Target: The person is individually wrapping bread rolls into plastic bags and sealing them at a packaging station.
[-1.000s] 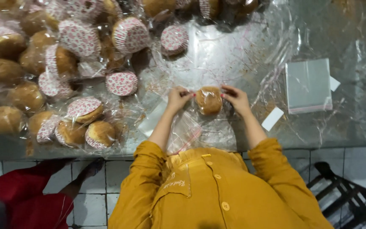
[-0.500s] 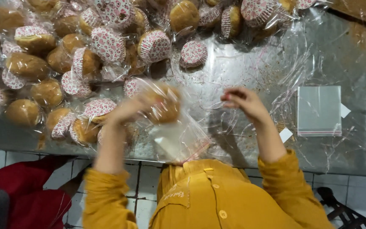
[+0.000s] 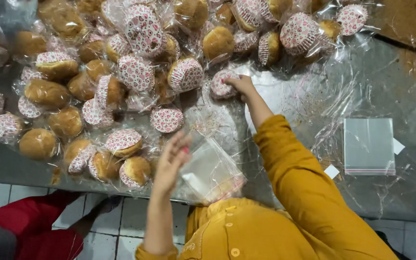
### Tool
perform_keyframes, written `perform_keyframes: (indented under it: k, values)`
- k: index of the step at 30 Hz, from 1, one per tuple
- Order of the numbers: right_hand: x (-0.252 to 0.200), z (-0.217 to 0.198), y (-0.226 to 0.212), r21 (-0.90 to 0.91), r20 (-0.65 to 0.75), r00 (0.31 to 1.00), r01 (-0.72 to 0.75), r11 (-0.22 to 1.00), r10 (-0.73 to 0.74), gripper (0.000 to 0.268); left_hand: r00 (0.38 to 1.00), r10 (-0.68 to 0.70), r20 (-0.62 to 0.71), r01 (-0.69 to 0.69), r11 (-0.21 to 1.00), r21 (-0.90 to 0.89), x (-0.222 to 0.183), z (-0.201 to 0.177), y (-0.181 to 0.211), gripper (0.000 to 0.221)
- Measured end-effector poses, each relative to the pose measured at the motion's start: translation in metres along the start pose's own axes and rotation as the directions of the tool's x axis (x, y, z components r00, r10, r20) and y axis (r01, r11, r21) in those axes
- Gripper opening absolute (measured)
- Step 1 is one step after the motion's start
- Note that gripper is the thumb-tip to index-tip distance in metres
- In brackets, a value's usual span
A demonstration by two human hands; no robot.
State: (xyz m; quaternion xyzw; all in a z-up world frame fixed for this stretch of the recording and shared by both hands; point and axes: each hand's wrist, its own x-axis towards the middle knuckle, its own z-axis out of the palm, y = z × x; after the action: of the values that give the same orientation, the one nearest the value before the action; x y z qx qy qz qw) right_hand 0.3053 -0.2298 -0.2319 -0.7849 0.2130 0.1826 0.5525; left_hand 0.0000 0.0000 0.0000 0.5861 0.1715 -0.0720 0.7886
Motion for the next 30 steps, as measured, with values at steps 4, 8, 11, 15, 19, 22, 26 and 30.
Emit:
perform_keyframes:
  k: [4, 8, 11, 15, 19, 22, 26, 30]
  values:
    - [-0.091, -0.039, -0.003, 0.339, 0.197, 0.971, 0.061, 0.939, -0.134, 0.09, 0.998, -0.051, 0.026, 0.051, 0.999, -0.004, 0.0, 0.007, -0.053, 0.064]
    - [-0.223, -0.093, -0.005, 0.513, 0.272, 0.861, 0.248, 0.822, -0.43, 0.095, 0.994, 0.102, 0.035, -0.107, 0.971, 0.213, 0.017, 0.05, -0.04, 0.096]
    - [-0.304, -0.125, -0.019, 0.48, 0.284, 0.828, 0.315, 0.819, -0.484, 0.107, 0.967, 0.061, 0.246, -0.148, 0.925, 0.35, 0.018, 0.09, -0.014, 0.118]
    - [-0.347, -0.159, -0.008, 0.634, 0.26, 0.787, 0.297, 0.714, -0.559, 0.126, 0.932, 0.037, 0.36, -0.136, 0.958, 0.254, 0.008, 0.109, -0.023, 0.082]
    - [-0.362, -0.176, 0.002, 0.619, 0.221, 0.895, 0.178, 0.765, -0.387, 0.109, 0.905, -0.006, 0.426, -0.007, 1.0, 0.03, -0.003, 0.117, -0.06, 0.084]
    - [-0.358, -0.17, 0.024, 0.65, 0.175, 0.959, 0.057, 0.758, -0.222, 0.093, 0.878, -0.105, 0.467, 0.087, 0.994, 0.059, -0.007, 0.113, -0.065, 0.098]
    - [-0.386, -0.185, -0.027, 0.46, 0.018, 0.965, 0.223, 0.859, -0.26, 0.123, 0.839, -0.263, 0.476, 0.086, 0.929, 0.361, 0.018, 0.108, -0.053, 0.093]
    - [-0.388, -0.211, -0.044, -0.113, -0.032, 0.715, 0.692, 0.713, -0.699, 0.13, 0.75, -0.295, 0.592, -0.391, 0.523, 0.757, 0.019, 0.142, 0.013, 0.079]
